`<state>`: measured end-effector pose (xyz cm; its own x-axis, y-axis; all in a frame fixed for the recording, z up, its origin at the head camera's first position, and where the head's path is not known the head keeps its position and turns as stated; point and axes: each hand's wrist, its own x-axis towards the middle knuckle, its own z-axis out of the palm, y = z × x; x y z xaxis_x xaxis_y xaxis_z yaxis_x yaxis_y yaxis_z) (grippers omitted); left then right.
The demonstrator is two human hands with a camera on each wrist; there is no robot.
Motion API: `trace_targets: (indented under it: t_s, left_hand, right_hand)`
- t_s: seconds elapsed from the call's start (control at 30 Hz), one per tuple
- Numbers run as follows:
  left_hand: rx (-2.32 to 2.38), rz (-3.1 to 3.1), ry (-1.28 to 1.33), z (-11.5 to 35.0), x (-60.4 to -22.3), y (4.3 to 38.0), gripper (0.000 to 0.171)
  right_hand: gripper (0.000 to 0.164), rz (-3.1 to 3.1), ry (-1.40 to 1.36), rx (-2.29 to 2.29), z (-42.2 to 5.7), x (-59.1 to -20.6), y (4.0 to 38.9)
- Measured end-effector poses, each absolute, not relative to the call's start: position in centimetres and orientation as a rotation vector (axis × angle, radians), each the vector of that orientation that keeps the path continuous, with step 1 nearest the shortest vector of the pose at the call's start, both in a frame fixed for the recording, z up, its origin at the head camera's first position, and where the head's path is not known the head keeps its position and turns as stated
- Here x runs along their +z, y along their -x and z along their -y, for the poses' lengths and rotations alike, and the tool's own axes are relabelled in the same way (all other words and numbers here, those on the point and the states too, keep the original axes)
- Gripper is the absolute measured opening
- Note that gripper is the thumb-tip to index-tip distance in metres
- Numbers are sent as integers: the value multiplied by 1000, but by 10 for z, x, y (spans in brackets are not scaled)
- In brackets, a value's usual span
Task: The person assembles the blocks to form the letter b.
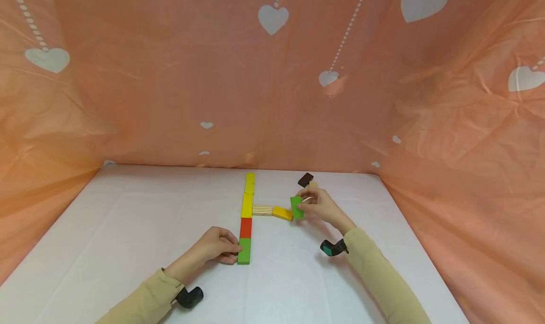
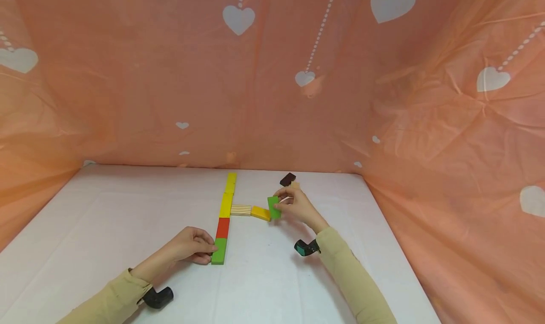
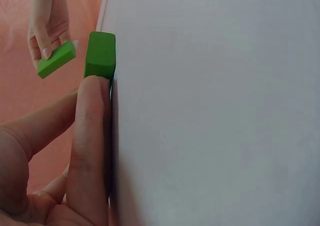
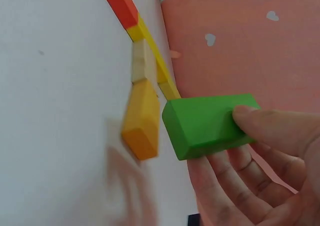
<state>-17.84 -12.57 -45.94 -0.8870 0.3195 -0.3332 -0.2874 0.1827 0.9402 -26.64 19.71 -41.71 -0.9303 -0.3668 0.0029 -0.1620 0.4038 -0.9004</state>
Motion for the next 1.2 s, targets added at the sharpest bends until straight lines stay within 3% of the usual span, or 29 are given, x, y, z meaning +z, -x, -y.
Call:
trace_targets:
  t_s: [0.37, 1.2]
  left_hand:
    - [1752, -2009, -1, 124, -460, 180, 21]
    - [1751, -2023, -12, 126, -465, 182, 21]
  right_hand:
    - [35, -2399, 282, -1622, -195, -432, 247]
    - [34, -2214, 165, -1746, -187, -452, 226]
